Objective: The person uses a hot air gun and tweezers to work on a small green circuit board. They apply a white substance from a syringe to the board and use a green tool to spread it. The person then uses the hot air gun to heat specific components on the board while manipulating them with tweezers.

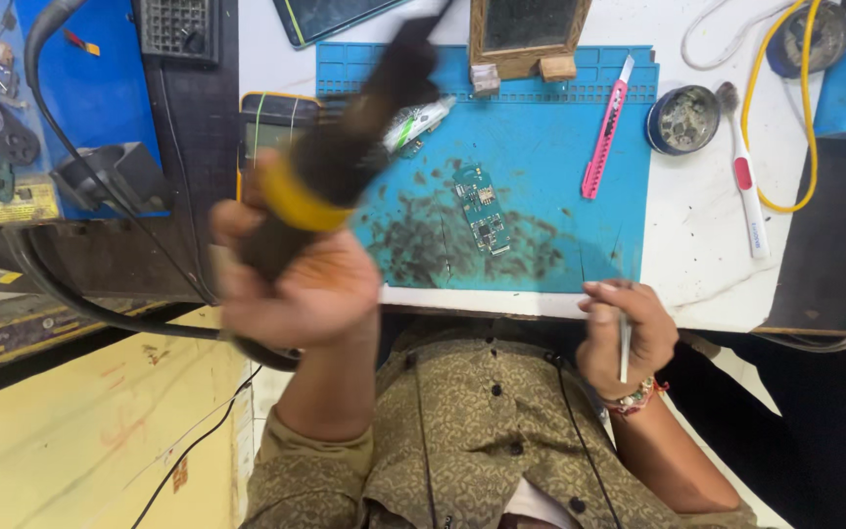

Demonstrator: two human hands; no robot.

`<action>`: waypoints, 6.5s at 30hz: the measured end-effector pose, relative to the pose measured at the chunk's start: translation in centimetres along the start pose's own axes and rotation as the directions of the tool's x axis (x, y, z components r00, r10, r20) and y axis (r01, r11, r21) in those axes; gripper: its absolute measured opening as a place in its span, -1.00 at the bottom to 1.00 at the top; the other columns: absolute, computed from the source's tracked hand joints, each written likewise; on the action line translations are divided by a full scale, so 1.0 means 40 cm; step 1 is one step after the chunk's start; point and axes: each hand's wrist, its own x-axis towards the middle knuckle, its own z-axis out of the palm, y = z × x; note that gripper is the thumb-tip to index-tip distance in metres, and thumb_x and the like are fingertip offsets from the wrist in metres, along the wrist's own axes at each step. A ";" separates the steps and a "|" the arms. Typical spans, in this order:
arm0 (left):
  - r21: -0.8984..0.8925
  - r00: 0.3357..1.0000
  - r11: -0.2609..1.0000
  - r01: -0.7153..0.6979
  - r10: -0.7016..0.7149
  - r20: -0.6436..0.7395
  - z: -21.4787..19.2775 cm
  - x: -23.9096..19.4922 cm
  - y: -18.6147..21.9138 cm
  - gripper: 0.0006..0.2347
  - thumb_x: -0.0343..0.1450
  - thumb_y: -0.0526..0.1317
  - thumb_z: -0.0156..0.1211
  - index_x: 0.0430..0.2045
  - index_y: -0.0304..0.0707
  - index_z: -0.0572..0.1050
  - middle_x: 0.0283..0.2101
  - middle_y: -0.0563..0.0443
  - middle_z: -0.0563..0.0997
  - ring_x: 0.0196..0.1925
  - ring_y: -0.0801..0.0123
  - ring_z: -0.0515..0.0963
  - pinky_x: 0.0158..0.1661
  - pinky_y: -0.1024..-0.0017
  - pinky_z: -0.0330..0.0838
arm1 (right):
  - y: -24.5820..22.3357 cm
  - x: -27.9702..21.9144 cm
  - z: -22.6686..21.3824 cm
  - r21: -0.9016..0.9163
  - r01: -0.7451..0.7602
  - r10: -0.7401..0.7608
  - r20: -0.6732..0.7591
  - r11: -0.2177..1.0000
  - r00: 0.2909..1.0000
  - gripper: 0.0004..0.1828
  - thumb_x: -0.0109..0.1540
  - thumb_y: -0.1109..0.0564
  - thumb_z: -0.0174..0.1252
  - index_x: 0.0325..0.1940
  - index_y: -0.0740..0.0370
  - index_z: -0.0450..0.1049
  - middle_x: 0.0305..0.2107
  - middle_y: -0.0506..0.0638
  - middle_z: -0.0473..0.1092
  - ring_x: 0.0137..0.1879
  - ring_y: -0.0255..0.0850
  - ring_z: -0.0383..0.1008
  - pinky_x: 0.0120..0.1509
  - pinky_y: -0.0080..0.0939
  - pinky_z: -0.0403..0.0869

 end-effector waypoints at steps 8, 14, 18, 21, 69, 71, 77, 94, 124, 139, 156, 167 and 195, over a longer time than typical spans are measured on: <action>-0.215 0.993 0.970 0.115 -0.118 0.000 -0.001 0.080 0.100 -0.77 0.46 -0.13 0.04 -0.24 -0.37 0.37 -0.13 -0.26 0.61 0.01 0.14 0.66 0.13 0.23 0.54 | -0.127 0.142 0.123 -0.429 0.249 -0.095 0.348 0.868 0.933 -0.46 0.17 0.02 0.43 0.10 0.33 0.41 -0.17 0.20 0.48 -0.12 0.08 0.51 -0.04 -0.03 0.47; -0.053 0.988 0.998 0.023 -0.015 0.154 0.002 0.058 0.101 -0.92 0.48 -0.32 0.00 -0.21 -0.30 0.38 -0.05 -0.33 0.66 0.23 -0.03 0.60 0.37 -0.03 0.41 | -0.139 0.175 0.169 -0.540 0.323 -0.106 0.394 0.777 0.913 -0.31 0.10 -0.08 0.47 0.15 0.32 0.37 -0.11 0.24 0.45 -0.04 0.14 0.47 0.02 0.03 0.46; 0.127 0.985 0.990 -0.060 0.038 0.169 0.006 -0.002 0.050 -0.85 0.52 -0.25 0.04 -0.08 -0.28 0.38 -0.07 -0.36 0.67 0.20 -0.15 0.59 0.33 -0.09 0.38 | -0.117 0.146 0.149 -0.363 0.187 -0.064 0.323 0.913 0.944 -0.55 0.20 0.04 0.41 0.06 0.27 0.44 -0.20 0.14 0.48 -0.20 0.01 0.50 -0.09 -0.07 0.47; 0.202 0.965 0.972 0.119 -0.161 0.208 0.035 -0.074 0.016 -0.72 0.54 -0.02 0.07 -0.11 -0.28 0.40 0.11 -0.34 0.57 0.17 -0.06 0.60 0.29 -0.01 0.42 | -0.100 0.121 0.133 -0.251 0.173 -0.090 0.308 0.952 0.947 -0.71 0.27 0.13 0.34 0.01 0.24 0.48 -0.20 0.11 0.51 -0.21 -0.01 0.53 -0.10 -0.10 0.49; -0.318 0.355 0.204 0.926 -0.756 0.550 0.570 -0.527 -0.355 -0.74 0.46 -0.40 0.28 0.01 -0.44 0.43 0.14 -0.24 0.50 -0.09 0.35 0.69 -0.14 0.48 0.64 | -0.053 0.093 0.128 -0.177 0.147 -0.115 0.178 0.973 0.977 -0.60 0.14 0.16 0.42 0.01 0.13 0.44 -0.15 0.06 0.53 -0.04 0.03 0.59 0.01 -0.02 0.53; -0.320 0.399 0.256 0.912 -0.730 0.555 0.559 -0.497 -0.334 -0.73 0.44 -0.40 0.29 0.00 -0.43 0.43 0.15 -0.25 0.50 -0.10 0.36 0.70 -0.16 0.49 0.64 | -0.059 0.106 0.126 -0.139 0.131 -0.109 0.155 0.982 0.982 -0.62 0.14 0.16 0.41 -0.01 0.15 0.46 -0.18 0.11 0.52 -0.07 0.02 0.60 -0.01 -0.05 0.56; -0.334 0.718 0.645 0.687 -0.534 0.447 0.441 -0.364 -0.245 -0.70 0.38 -0.41 0.32 -0.03 -0.42 0.45 0.17 -0.28 0.50 -0.14 0.37 0.72 -0.22 0.53 0.66 | -0.100 0.116 0.108 -0.113 -0.004 0.026 0.196 0.994 0.980 -0.68 0.21 0.20 0.36 0.01 0.25 0.48 -0.19 0.17 0.53 -0.16 -0.04 0.59 -0.05 -0.11 0.56; 0.242 0.867 0.954 0.177 -0.268 0.421 0.273 0.027 0.019 -0.83 0.47 -0.30 0.34 -0.29 -0.35 0.42 -0.21 -0.25 0.53 -0.40 0.42 0.57 -0.37 0.50 0.54 | -0.102 0.145 0.132 -0.404 0.183 -0.052 0.315 0.896 0.948 -0.47 0.17 -0.08 0.39 0.06 0.28 0.42 -0.18 0.20 0.47 -0.12 0.07 0.48 -0.07 0.00 0.46; 0.634 0.665 0.685 0.360 -0.665 0.341 0.128 0.123 0.026 -0.79 0.52 -0.37 0.26 -0.51 -0.41 0.40 -0.53 -0.07 0.51 -0.53 0.45 0.48 -0.41 0.49 0.47 | -0.099 0.176 0.128 -0.477 0.191 -0.023 0.337 0.858 0.941 -0.69 0.19 0.16 0.34 -0.02 0.19 0.48 -0.18 0.10 0.49 -0.13 0.04 0.53 -0.09 -0.04 0.49; 0.436 0.594 0.709 0.554 -0.704 0.390 0.138 0.153 -0.077 -0.75 0.57 -0.41 0.21 -0.52 -0.42 0.34 -0.56 -0.08 0.45 -0.58 0.41 0.45 -0.48 0.49 0.38 | -0.069 0.157 0.105 -0.129 -0.034 0.064 0.241 0.991 0.968 -0.70 0.42 0.24 0.13 0.20 0.40 0.32 -0.11 0.08 0.55 -0.03 -0.13 0.65 0.04 -0.25 0.55; 0.548 0.603 0.677 0.491 -0.719 0.347 0.125 0.132 -0.077 -0.74 0.55 -0.44 0.27 -0.55 -0.37 0.36 -0.53 -0.03 0.49 -0.55 0.53 0.45 -0.41 0.55 0.42 | -0.064 0.164 0.132 -0.132 -0.173 0.199 0.220 0.976 0.955 -0.80 0.26 0.28 0.31 -0.03 0.35 0.55 -0.31 0.03 0.55 -0.28 -0.33 0.51 -0.18 -0.36 0.45; 0.618 0.590 0.660 0.427 -0.721 0.363 0.127 0.133 -0.084 -0.74 0.53 -0.42 0.28 -0.57 -0.37 0.38 -0.56 0.00 0.51 -0.56 0.57 0.46 -0.46 0.62 0.37 | -0.065 0.174 0.141 -0.167 -0.141 0.181 0.258 0.976 0.949 -0.87 0.24 0.29 0.34 -0.13 0.30 0.56 -0.36 0.00 0.54 -0.32 -0.34 0.51 -0.21 -0.37 0.44; 0.655 0.564 0.670 0.349 -0.708 0.425 0.115 0.135 -0.082 -0.72 0.56 -0.38 0.31 -0.57 -0.33 0.40 -0.56 0.05 0.50 -0.56 0.60 0.44 -0.47 0.63 0.33 | -0.065 0.176 0.141 -0.162 -0.108 0.151 0.278 0.981 0.949 -0.86 0.26 0.30 0.34 -0.12 0.31 0.55 -0.31 0.02 0.55 -0.29 -0.32 0.51 -0.18 -0.35 0.44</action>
